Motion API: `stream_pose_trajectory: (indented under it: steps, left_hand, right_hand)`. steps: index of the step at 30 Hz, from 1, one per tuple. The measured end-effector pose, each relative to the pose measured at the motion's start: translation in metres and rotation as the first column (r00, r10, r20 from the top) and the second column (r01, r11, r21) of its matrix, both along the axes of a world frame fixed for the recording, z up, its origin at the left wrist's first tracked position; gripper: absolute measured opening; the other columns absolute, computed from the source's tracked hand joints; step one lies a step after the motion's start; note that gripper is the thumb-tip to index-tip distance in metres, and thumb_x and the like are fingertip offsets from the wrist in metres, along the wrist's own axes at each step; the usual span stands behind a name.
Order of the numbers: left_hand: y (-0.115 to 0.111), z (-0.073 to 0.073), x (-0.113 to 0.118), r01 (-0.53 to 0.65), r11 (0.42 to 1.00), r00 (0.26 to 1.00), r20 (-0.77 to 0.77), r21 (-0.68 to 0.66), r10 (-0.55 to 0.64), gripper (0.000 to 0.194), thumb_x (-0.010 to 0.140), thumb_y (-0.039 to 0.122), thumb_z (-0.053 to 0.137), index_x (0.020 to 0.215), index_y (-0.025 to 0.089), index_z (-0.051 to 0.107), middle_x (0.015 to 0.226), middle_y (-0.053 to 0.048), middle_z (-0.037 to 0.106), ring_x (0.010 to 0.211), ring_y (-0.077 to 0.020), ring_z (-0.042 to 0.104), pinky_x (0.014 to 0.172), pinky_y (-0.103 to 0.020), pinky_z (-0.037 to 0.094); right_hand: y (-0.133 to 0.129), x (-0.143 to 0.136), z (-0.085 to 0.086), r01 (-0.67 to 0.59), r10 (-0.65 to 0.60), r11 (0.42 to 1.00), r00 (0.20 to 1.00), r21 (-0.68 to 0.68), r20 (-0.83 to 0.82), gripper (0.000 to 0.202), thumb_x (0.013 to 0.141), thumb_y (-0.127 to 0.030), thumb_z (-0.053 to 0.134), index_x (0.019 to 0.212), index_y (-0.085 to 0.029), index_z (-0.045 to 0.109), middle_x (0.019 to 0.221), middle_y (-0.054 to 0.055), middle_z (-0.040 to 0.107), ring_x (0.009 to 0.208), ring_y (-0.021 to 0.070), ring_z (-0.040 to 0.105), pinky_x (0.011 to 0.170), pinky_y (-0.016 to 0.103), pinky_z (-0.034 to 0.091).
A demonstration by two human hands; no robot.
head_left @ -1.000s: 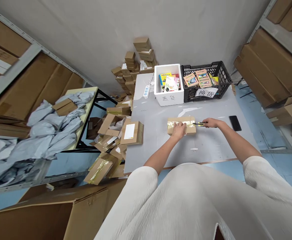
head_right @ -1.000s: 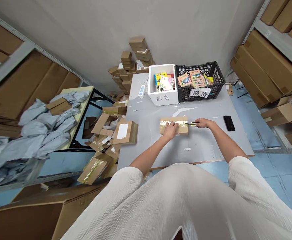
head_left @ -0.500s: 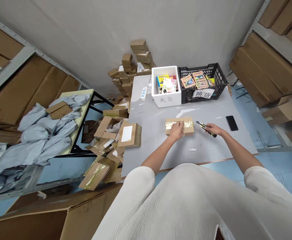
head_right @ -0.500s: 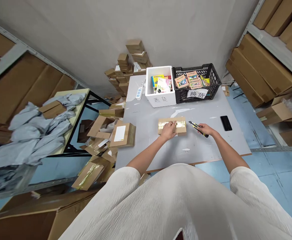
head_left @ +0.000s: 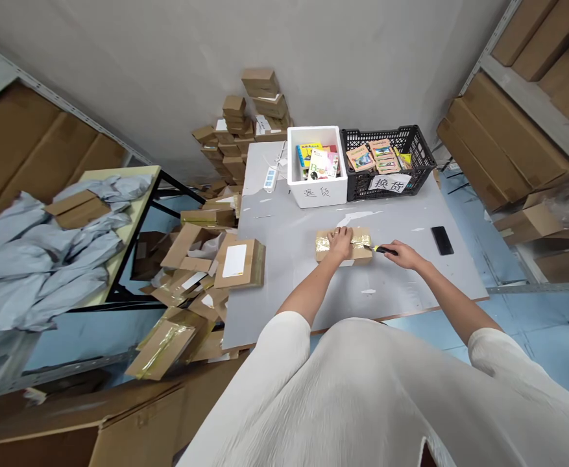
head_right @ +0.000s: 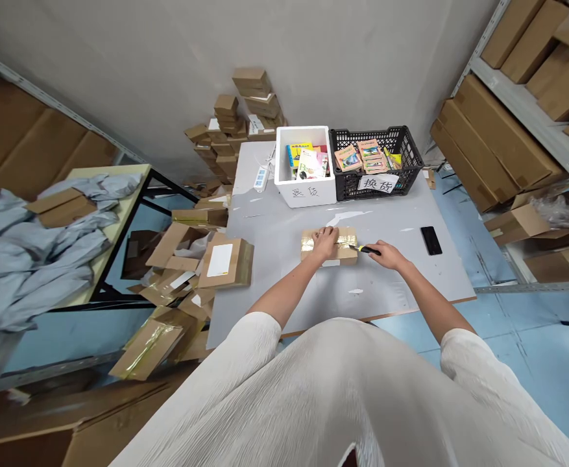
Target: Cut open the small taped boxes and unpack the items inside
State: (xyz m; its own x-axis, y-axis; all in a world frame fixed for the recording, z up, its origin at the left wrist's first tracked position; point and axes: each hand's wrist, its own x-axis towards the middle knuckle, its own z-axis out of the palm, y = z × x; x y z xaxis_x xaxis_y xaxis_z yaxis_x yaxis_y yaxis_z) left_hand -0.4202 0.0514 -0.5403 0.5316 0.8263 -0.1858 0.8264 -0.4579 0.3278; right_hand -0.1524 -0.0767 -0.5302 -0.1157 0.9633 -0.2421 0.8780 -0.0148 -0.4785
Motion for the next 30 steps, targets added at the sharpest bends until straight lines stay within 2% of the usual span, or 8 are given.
stream_pose_trajectory:
  steps: [5, 9, 13, 16, 22, 27, 30]
  left_hand:
    - [0.011, 0.003, 0.002, -0.045, 0.997, 0.999, -0.019, -0.063, 0.044, 0.049, 0.092, 0.020, 0.071, 0.137, 0.032, 0.059, 0.152, -0.013, 0.055, 0.144, -0.0350, 0.044, 0.112, -0.054, 0.038]
    - [0.010, 0.002, 0.003, -0.068, 0.996, 0.998, -0.002, -0.054, 0.068, 0.039, 0.097, 0.023, 0.064, 0.135, 0.031, 0.060, 0.151, -0.013, 0.056, 0.143, -0.0353, 0.044, 0.111, -0.054, 0.040]
    - [0.001, -0.005, 0.001, 0.039, 0.996, 0.999, -0.022, 0.081, -0.037, 0.051, 0.101, 0.019, 0.052, 0.152, 0.025, 0.053, 0.154, -0.020, 0.055, 0.149, -0.0360, 0.043, 0.120, -0.056, 0.033]
    - [-0.005, -0.009, -0.001, 0.087, 0.987, 0.996, -0.037, 0.133, -0.082, 0.063, 0.101, 0.017, 0.048, 0.164, 0.022, 0.043, 0.161, -0.023, 0.051, 0.156, -0.0370, 0.038, 0.126, -0.056, 0.027]
    - [-0.007, -0.011, -0.002, 0.092, 0.987, 0.996, -0.009, 0.134, -0.091, 0.063, 0.101, 0.015, 0.040, 0.164, 0.015, 0.044, 0.168, -0.027, 0.047, 0.159, -0.0377, 0.037, 0.128, -0.056, 0.027]
    - [-0.006, -0.012, -0.004, 0.076, 0.992, 0.996, 0.028, 0.100, -0.079, 0.068, 0.100, 0.017, 0.043, 0.167, 0.020, 0.041, 0.171, -0.023, 0.045, 0.161, -0.0372, 0.035, 0.130, -0.058, 0.026]
    - [-0.006, -0.014, -0.006, 0.068, 0.994, 0.997, 0.026, 0.085, -0.070, 0.069, 0.101, 0.017, 0.044, 0.170, 0.022, 0.038, 0.173, -0.021, 0.044, 0.163, -0.0362, 0.034, 0.130, -0.057, 0.026]
  right_hand:
    - [0.004, -0.005, -0.002, -0.010, 0.007, 1.000, 0.996, 0.028, 0.092, 0.049, 0.107, -0.036, 0.060, 0.155, -0.032, 0.069, 0.124, 0.012, 0.072, 0.115, 0.0292, 0.070, 0.101, 0.037, 0.053]
    - [0.007, -0.006, -0.002, -0.015, 0.016, 1.000, 0.996, -0.015, 0.083, 0.049, 0.108, -0.036, 0.059, 0.155, -0.032, 0.069, 0.123, 0.012, 0.072, 0.113, 0.0286, 0.071, 0.099, 0.036, 0.053]
    - [0.011, -0.004, -0.003, -0.008, 0.010, 1.000, 0.997, -0.023, 0.080, 0.048, 0.107, -0.036, 0.060, 0.153, -0.033, 0.070, 0.121, 0.011, 0.072, 0.111, 0.0293, 0.071, 0.096, 0.035, 0.054]
    - [0.013, -0.003, -0.004, -0.010, 0.012, 1.000, 0.997, -0.021, 0.081, 0.048, 0.105, -0.035, 0.063, 0.153, -0.035, 0.071, 0.121, 0.010, 0.072, 0.111, 0.0288, 0.071, 0.096, 0.034, 0.054]
    - [0.007, -0.006, -0.009, 0.035, -0.035, 0.999, 0.999, 0.013, 0.036, 0.048, 0.108, -0.036, 0.058, 0.155, -0.033, 0.068, 0.121, 0.010, 0.073, 0.112, 0.0285, 0.070, 0.097, 0.035, 0.056]
    - [0.001, -0.013, -0.020, 0.125, -0.126, 0.991, 0.992, 0.053, 0.003, 0.050, 0.110, -0.039, 0.054, 0.159, -0.034, 0.064, 0.123, 0.010, 0.072, 0.111, 0.0284, 0.071, 0.098, 0.036, 0.057]
    - [0.002, -0.013, -0.026, 0.134, -0.136, 0.989, 0.991, 0.056, 0.016, 0.050, 0.110, -0.039, 0.055, 0.158, -0.034, 0.065, 0.124, 0.010, 0.071, 0.112, 0.0287, 0.071, 0.099, 0.037, 0.057]
